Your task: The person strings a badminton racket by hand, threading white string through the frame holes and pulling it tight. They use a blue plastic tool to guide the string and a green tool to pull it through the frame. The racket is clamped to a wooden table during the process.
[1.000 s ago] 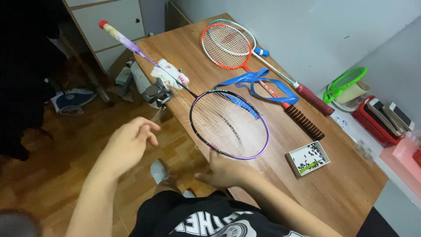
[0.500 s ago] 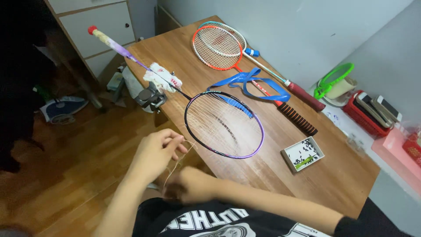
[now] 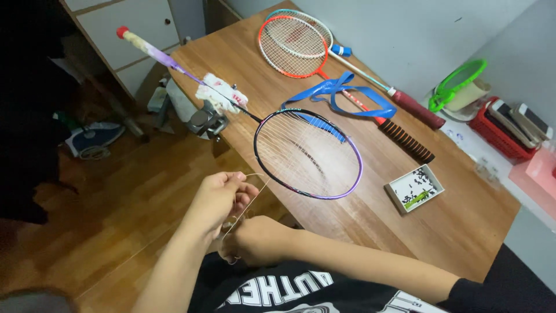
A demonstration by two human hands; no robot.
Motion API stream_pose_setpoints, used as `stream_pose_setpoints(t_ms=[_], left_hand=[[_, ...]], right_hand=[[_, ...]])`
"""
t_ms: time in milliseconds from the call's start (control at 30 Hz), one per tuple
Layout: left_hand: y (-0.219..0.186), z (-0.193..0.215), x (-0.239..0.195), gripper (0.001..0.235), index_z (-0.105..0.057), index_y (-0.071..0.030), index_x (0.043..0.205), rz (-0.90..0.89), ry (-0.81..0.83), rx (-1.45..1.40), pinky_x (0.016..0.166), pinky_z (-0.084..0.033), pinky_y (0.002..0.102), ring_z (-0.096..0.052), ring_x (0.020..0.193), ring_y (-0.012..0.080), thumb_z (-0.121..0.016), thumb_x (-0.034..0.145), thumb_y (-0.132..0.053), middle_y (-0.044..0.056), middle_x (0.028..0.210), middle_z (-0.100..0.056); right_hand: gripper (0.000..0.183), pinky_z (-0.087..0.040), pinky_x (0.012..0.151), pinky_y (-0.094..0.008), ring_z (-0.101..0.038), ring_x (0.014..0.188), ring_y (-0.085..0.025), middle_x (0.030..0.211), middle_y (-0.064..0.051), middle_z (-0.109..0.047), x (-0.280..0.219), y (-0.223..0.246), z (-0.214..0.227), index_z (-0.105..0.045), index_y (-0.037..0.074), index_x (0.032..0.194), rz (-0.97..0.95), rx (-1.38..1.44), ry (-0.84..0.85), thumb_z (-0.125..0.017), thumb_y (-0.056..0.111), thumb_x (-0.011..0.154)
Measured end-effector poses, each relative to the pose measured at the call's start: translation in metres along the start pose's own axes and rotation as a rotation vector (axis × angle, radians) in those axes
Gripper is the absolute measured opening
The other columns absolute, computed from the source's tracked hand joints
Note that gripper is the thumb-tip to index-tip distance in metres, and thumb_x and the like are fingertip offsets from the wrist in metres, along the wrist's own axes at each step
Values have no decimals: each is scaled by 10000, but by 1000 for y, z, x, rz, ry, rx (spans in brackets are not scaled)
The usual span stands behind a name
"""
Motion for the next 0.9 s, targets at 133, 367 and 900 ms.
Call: stream_pose_setpoints(t_ms=[133, 367, 900], left_hand=[[23, 6, 22, 244, -619, -10, 985, -7, 16, -11, 512, -441, 261, -530, 561, 104, -494, 1049, -210, 87, 788, -700], [27, 4, 27, 241, -628, -19, 1016, -22, 56, -18, 592, -503, 259, -579, 632, 106, -517, 1042, -232, 66, 822, -704], [28, -16, 13, 325, -653, -31, 1192, -195, -97, 158, 767, -564, 298, -721, 883, 171, -698, 929, -215, 106, 1017, -769]], right_hand=[[108, -543, 718, -435, -709, 837, -292, 864, -82, -732, -7, -11, 8, -738, 160, 898, -188, 47, 34, -663, 152, 820], [406, -555, 788, -470, -706, 891, -372, 913, -199, -730, -46, 2, 66, -767, 45, 936, -858, -330, -26, -697, 440, 872], [306, -442, 542, -213, -559, 642, -51, 775, 38, -634, -29, -21, 52, -757, 154, 1202, -732, 1023, -833, -592, 307, 995]])
Point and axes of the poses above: each hand's wrist, its own x-axis towards the middle knuckle, its own z-axis out of the back of the hand, y = z × x, the point moved 2 cm from there along x, towards the middle knuckle
